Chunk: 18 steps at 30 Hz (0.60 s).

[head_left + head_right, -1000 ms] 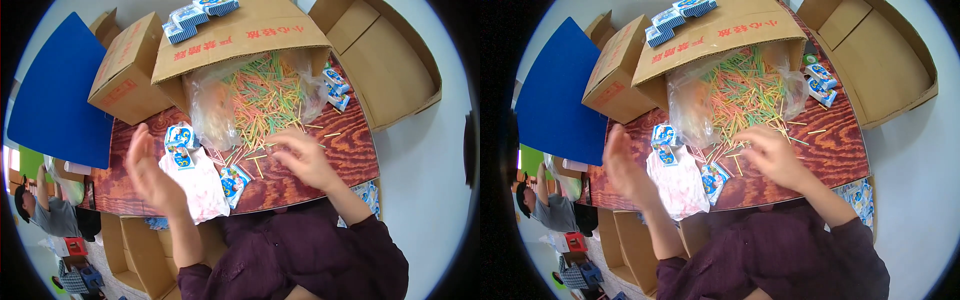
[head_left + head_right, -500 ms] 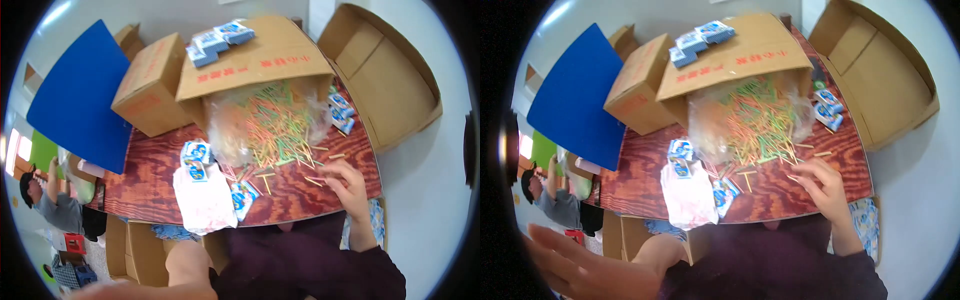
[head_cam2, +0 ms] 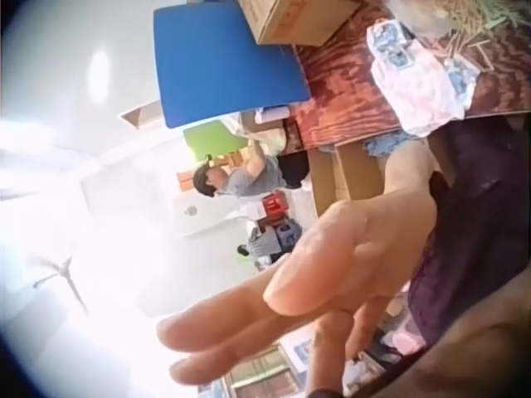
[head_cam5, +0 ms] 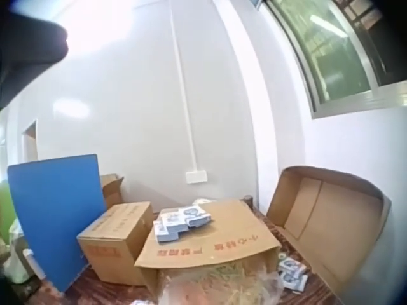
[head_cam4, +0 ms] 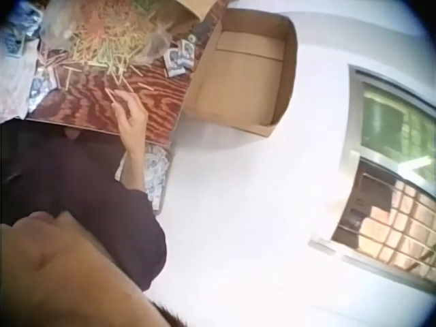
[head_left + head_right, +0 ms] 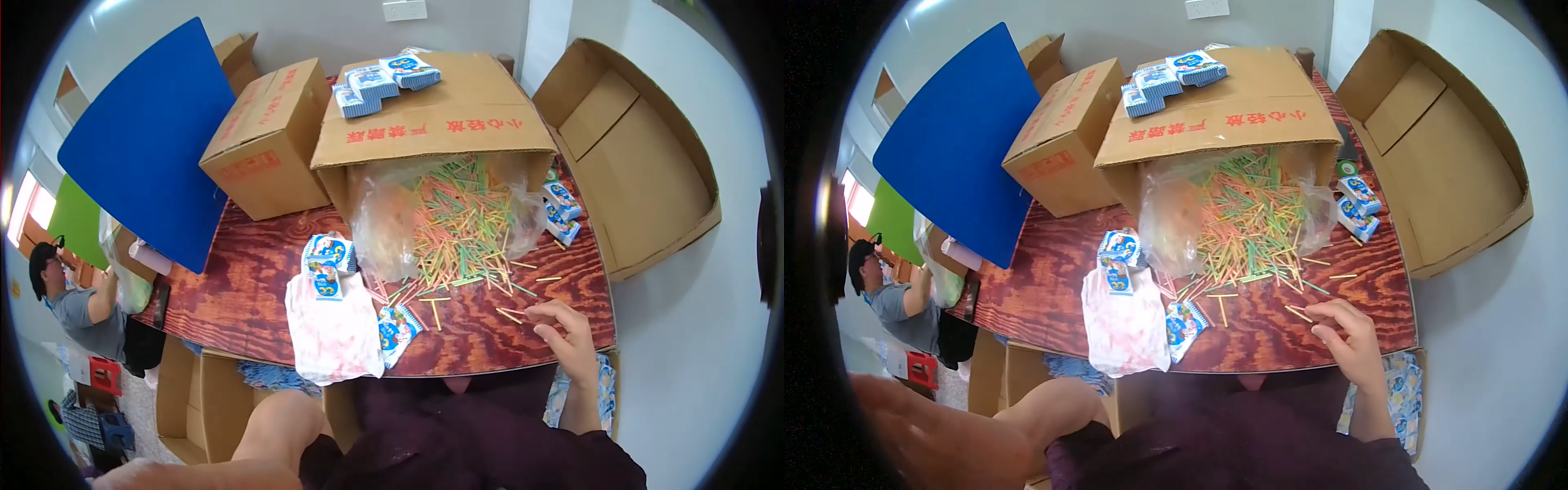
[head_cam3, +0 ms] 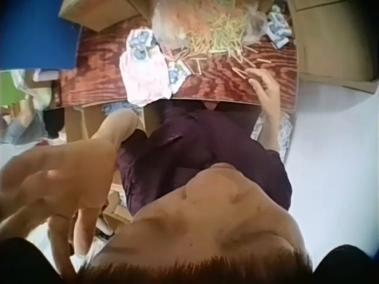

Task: Packaging small colorful toy sticks into plastic bags and placing them into cardboard boxes.

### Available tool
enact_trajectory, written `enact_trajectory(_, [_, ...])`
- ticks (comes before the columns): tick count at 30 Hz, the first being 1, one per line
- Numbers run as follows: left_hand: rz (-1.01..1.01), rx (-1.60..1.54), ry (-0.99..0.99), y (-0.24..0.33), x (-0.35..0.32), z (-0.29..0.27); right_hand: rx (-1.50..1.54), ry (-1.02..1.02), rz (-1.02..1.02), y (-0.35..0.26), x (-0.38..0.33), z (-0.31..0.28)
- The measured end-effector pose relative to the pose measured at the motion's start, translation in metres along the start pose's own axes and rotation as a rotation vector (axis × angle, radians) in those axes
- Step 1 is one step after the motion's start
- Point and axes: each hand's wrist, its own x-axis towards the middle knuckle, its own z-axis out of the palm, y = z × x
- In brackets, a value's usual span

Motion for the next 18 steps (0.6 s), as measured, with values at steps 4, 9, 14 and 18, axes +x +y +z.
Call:
enact_trajectory(4, [-0.052, 0.081, 0.032, -0.012, -0.009, -0.011, -0.073, -0.06, 0.037, 0.003, 0.0, 0.002])
enact_trajectory(9, [-0.219, 0.149, 0.055, -0.038, -0.02, -0.052, -0.133, -0.098, -0.045, 0.01, 0.0, 0.007])
enact_trajectory(14, [-0.364, 0.223, -0.061, -0.166, -0.067, -0.487, -0.186, -0.142, -0.09, 0.022, 0.01, -0.003])
enact_trajectory(18, [-0.482, 0.234, -0.156, -0.213, -0.03, -0.305, -0.263, -0.158, -0.109, 0.015, 0.014, 0.004])
